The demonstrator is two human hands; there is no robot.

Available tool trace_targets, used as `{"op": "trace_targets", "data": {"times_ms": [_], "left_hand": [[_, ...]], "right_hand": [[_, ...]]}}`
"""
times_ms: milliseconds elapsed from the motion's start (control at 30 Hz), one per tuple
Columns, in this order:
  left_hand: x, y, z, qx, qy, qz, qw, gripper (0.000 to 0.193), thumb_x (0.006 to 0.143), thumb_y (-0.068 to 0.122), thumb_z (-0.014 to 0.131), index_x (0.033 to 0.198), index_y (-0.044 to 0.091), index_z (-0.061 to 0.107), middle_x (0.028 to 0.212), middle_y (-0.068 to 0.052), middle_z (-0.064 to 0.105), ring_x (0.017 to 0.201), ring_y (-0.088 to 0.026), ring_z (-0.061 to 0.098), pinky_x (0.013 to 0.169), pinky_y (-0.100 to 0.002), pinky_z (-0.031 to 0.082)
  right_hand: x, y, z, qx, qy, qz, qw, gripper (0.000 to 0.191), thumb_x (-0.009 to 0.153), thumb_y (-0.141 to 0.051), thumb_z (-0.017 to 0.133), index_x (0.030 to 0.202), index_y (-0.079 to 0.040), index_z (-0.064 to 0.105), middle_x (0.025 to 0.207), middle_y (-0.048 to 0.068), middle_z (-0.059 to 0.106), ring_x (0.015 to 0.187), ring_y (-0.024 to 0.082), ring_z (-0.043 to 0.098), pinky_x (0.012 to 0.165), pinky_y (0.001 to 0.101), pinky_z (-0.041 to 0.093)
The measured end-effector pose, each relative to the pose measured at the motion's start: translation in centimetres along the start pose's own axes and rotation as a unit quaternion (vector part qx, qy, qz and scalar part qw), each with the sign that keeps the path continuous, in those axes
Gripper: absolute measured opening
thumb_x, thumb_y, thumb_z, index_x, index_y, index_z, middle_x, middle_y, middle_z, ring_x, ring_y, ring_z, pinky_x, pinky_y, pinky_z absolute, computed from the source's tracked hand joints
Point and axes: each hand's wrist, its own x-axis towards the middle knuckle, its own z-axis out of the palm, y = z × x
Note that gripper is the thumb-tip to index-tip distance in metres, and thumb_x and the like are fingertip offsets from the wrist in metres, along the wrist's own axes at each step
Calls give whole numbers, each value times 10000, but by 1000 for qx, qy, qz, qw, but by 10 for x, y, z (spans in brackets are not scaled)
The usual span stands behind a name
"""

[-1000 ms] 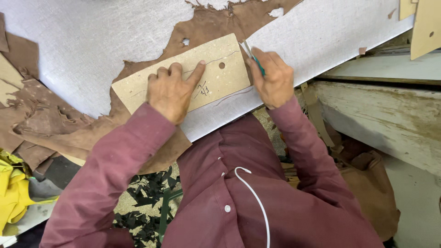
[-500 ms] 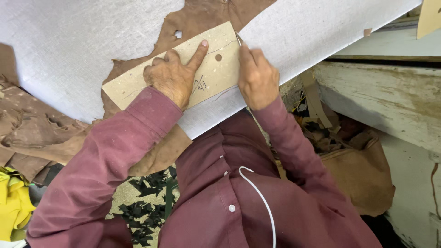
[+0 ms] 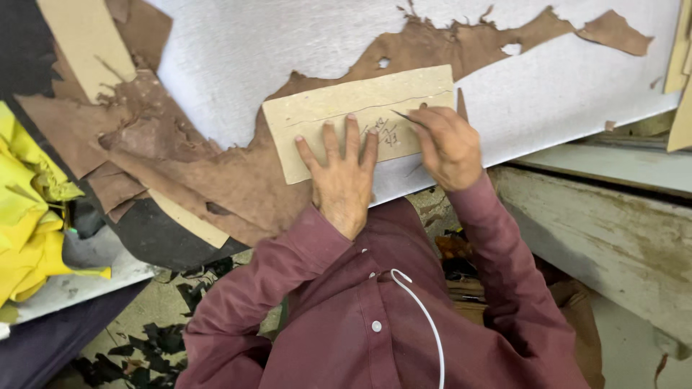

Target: The person places cardboard templates onto a large piece of brown leather and uses a utility knife to cut along the template edges. They remove the templates, set aside the cut leather pieces, and repeat the process with additional templates.

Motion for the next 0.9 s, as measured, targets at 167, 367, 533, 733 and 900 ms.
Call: {"op": "trace_targets", "data": {"times_ms": [167, 367, 533, 733, 900], "left_hand": [[-7, 7, 2, -54, -130, -13, 990, 1304, 479, 701, 868, 1590, 260, 346, 1663, -105, 208, 1536, -434, 86, 1060, -856, 58], [1, 4, -4, -87, -211, -27, 973, 1203, 499, 715, 844, 1532, 279, 408, 1583, -80, 360, 1504, -414, 174, 1078, -848, 13], [-4, 0, -12, -108, -226, -11, 968, 991, 679, 687, 811, 1508, 240, 501, 1532, -129, 440, 1494, -431, 229, 1122, -866, 38], [-2, 0, -23, -100, -152, -11, 983, 1166, 584, 660, 834, 1584, 251, 395, 1661, -148, 219, 1519, -447, 134, 1103, -830, 104], [1, 3, -25, -89, -163, -12, 983, 1240, 566, 682, 843, 1610, 269, 317, 1683, -155, 139, 1521, -462, 112, 1097, -837, 123]], "right_hand": [[88, -10, 88, -41, -83, -222, 971, 275, 954, -63, 740, 1227, -31, 724, 1121, 113, 706, 917, 241, 689, 750, 352, 576], [113, -26, 129, -127, -99, -295, 942, 348, 883, -79, 740, 1227, -31, 742, 1035, 39, 678, 896, 181, 648, 761, 304, 584], [104, -15, 126, -112, -102, -300, 942, 362, 826, -117, 725, 1168, 1, 735, 1016, 59, 684, 875, 212, 655, 740, 333, 597], [64, 67, 51, -157, -109, -287, 939, 313, 912, -68, 719, 1217, 2, 721, 1074, 59, 700, 957, 192, 680, 754, 311, 609], [35, 142, -56, -251, -148, -229, 929, 265, 987, 20, 715, 1249, 3, 758, 1006, 60, 699, 780, 147, 594, 646, 283, 538]]}}
